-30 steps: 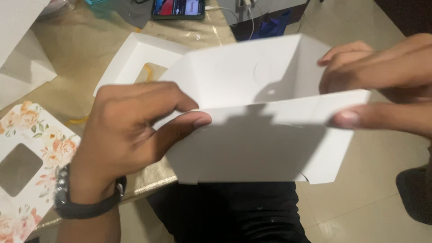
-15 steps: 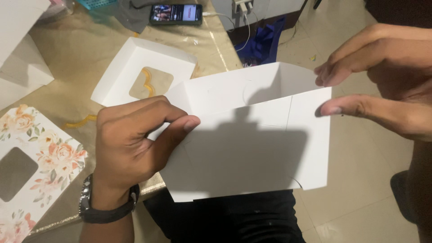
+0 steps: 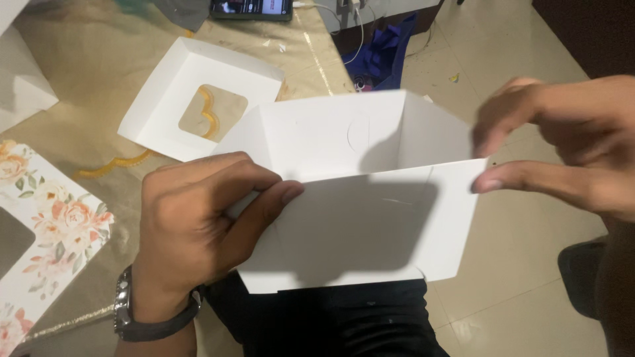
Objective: The person assembles a white cardboard box by folding its flaps and tucking them into slots to form a cube. They then place a floral-patterned lid with a clear window onto the assembled base. The person handles the finished box and places it on the floor next to other similar boxes.
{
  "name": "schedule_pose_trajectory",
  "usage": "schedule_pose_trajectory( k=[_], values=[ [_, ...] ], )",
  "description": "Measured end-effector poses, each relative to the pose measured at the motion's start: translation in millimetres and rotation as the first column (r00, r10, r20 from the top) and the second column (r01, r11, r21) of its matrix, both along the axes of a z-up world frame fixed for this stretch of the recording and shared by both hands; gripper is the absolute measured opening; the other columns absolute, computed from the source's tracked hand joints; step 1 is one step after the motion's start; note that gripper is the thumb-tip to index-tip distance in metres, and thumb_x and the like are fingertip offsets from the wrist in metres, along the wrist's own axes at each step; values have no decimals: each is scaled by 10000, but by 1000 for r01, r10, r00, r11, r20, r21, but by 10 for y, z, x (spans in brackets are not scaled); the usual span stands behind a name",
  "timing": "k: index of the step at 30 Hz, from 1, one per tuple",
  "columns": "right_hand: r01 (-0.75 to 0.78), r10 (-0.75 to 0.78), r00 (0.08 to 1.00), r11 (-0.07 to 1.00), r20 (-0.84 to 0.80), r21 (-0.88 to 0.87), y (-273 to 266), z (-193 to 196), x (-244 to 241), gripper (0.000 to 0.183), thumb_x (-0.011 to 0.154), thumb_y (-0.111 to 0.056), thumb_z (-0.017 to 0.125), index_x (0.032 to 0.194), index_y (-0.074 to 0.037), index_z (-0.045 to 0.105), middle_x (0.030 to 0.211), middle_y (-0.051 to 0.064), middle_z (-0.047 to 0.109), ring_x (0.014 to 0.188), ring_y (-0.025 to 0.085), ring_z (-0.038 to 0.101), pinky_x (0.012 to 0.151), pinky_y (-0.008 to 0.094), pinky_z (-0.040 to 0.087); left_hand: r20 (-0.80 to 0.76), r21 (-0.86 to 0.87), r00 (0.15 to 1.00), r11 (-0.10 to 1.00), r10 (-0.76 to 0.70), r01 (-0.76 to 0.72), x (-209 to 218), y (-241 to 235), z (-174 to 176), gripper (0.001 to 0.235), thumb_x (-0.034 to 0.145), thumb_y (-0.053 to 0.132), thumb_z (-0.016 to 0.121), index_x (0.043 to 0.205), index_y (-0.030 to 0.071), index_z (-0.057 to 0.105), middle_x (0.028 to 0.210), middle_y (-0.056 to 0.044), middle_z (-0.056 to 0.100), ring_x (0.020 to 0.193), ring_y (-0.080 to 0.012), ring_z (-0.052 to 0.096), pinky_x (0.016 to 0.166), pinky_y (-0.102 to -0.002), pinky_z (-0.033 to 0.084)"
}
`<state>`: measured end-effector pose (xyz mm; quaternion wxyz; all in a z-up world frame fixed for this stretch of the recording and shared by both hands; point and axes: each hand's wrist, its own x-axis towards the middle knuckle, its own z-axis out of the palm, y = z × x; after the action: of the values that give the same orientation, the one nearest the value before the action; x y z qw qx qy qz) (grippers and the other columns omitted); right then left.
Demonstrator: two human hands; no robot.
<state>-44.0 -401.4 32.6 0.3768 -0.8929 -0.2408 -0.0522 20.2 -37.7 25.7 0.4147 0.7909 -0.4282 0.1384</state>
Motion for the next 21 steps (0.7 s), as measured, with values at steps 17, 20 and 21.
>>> schedule_pose_trajectory(
  k=[17, 20, 21],
  values=[
    [-112, 148, 988, 888, 47, -446, -33, -57, -79, 235, 749, -341, 876, 915, -259, 731, 851, -71, 711, 836, 54, 657, 694, 222, 538, 190, 79, 982, 996, 16, -32, -129, 8, 135, 240, 820, 117, 870, 727, 37, 664, 638, -50, 601, 508, -165, 536, 483, -335, 355],
    [-72, 208, 925, 917, 317, -392, -14, -70, -245, 298, 733, -278, 893, 917, -185, 677, 879, 15, 659, 851, 151, 636, 694, 262, 566, 209, 113, 977, 991, 47, -72, -205, 44, 145, 245, 815, 134, 878, 736, 45, 664, 670, -39, 607, 540, -160, 548, 503, -337, 356],
    [-61, 217, 885, 931, 412, -360, 21, -86, -317, 318, 730, -248, 896, 921, -153, 660, 883, 41, 645, 860, 186, 633, 695, 276, 573, 211, 122, 976, 989, 60, -87, -229, 61, 141, 245, 816, 138, 879, 743, 46, 664, 682, -36, 605, 555, -160, 553, 514, -336, 361]
  ],
)
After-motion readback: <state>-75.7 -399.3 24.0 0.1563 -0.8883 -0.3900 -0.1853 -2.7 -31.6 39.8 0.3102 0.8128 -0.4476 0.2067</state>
